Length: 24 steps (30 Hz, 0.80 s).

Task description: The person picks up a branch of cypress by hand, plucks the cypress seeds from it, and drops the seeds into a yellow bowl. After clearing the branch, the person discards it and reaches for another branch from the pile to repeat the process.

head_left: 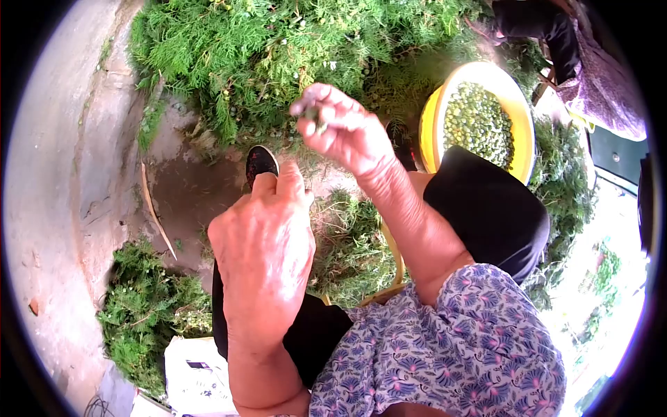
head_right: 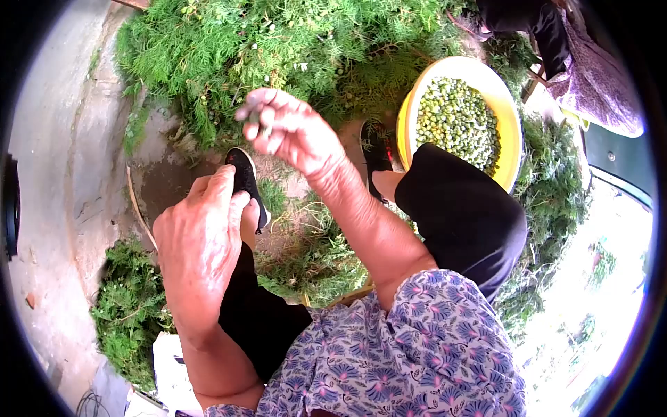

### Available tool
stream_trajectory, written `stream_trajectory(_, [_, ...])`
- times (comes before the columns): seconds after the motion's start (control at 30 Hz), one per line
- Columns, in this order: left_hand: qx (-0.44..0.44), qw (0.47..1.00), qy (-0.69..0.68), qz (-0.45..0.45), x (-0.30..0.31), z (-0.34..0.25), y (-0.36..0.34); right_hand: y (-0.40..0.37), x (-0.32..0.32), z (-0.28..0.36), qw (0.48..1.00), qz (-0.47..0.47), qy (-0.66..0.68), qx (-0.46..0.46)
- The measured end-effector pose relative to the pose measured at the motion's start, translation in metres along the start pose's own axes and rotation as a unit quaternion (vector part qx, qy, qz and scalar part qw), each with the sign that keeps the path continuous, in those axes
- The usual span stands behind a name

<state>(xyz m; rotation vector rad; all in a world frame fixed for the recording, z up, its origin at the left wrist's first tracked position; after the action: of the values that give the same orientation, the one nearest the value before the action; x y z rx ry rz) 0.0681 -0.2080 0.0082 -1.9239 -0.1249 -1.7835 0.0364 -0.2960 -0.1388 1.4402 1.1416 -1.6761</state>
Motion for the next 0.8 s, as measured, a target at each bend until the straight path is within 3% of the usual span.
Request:
stream_trajectory(0.07, [-0.051,0.998,0.029,0.008,-0.005,-0.014,-0.001,0.007,0.003,0.028,0.996,-0.074,-0.024,0.039])
stream_trajectory(0.1, [-0.052,0.998,0.025,0.009,-0.008,-0.019,-0.002,0.011,0.003,0.045,0.989,-0.102,-0.093,0.057])
stream_trajectory(0.17, [-0.144,0.990,-0.011,0.005,-0.011,-0.046,-0.008,0.026,0.017,0.085,0.965,-0.121,-0.226,0.047])
stream_trajectory(0.23, [-0.211,0.977,0.022,0.009,-0.027,-0.072,-0.016,0.026,0.022,0.126,0.908,-0.165,-0.385,0.009])
stream_trajectory(0.27, [-0.229,0.973,0.015,0.015,-0.033,-0.082,-0.021,0.018,0.030,0.155,0.857,-0.209,-0.470,0.043])
stream_trajectory(0.3, [-0.246,0.969,0.008,0.021,-0.036,-0.089,-0.027,0.013,0.023,0.172,0.690,-0.176,-0.695,-0.096])
stream_trajectory(0.33, [-0.245,0.969,0.005,0.020,-0.035,-0.092,-0.031,-0.004,0.007,0.189,0.613,-0.175,-0.767,-0.073])
stream_trajectory(0.37, [-0.262,0.965,-0.007,0.021,-0.035,-0.096,-0.036,-0.014,0.017,0.216,0.468,-0.196,-0.847,-0.159])
stream_trajectory(0.4, [-0.277,0.960,-0.019,0.023,-0.035,-0.100,-0.039,-0.018,0.048,0.242,0.300,-0.074,-0.924,-0.223])
stream_trajectory(0.43, [-0.274,0.961,-0.022,0.024,-0.033,-0.100,-0.040,-0.050,0.043,0.252,0.339,-0.173,-0.882,-0.279])
stream_trajectory(0.47, [-0.275,0.960,-0.026,0.046,-0.033,-0.100,-0.040,-0.079,0.040,0.274,0.348,-0.292,-0.857,-0.243])
stream_trajectory(0.5, [-0.276,0.958,-0.029,0.069,-0.036,-0.099,-0.041,-0.102,0.041,0.271,0.317,-0.302,-0.830,-0.347])
stream_trajectory(0.53, [-0.269,0.960,-0.030,0.073,-0.039,-0.098,-0.040,-0.117,0.066,0.288,0.223,-0.248,-0.852,-0.403])
stream_trajectory(0.57, [-0.274,0.961,-0.020,0.015,-0.034,-0.100,-0.039,-0.126,0.075,0.290,0.175,-0.156,-0.878,-0.417])
stream_trajectory(0.6, [-0.279,0.959,-0.009,-0.042,-0.027,-0.101,-0.040,-0.122,0.078,0.285,0.174,-0.150,-0.878,-0.420])
stream_trajectory(0.67, [-0.279,0.959,-0.016,-0.042,-0.026,-0.099,-0.043,-0.108,0.080,0.276,0.173,-0.127,-0.894,-0.394])
stream_trajectory(0.73, [-0.274,0.960,0.016,-0.049,-0.028,-0.102,-0.047,-0.070,0.072,0.231,0.232,-0.097,-0.899,-0.359])
stream_trajectory(0.77, [-0.269,0.962,0.016,-0.045,-0.027,-0.100,-0.047,-0.049,0.077,0.199,0.281,-0.012,-0.889,-0.361])
stream_trajectory(0.8, [-0.288,0.958,0.014,-0.001,-0.029,-0.101,-0.049,-0.029,0.079,0.163,0.292,0.073,-0.894,-0.333])
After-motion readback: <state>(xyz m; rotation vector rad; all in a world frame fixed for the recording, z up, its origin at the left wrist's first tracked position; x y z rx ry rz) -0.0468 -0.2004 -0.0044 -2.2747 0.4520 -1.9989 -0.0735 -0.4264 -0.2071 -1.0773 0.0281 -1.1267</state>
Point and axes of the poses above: each hand's wrist, its own y-axis towards the middle knuckle, its own x-axis out of the back of the hand, z = x × y, the point moved 9 cm from there along y, towards the middle knuckle, and after that the axes turned 15 degrees about y, right-handed, at the moved point
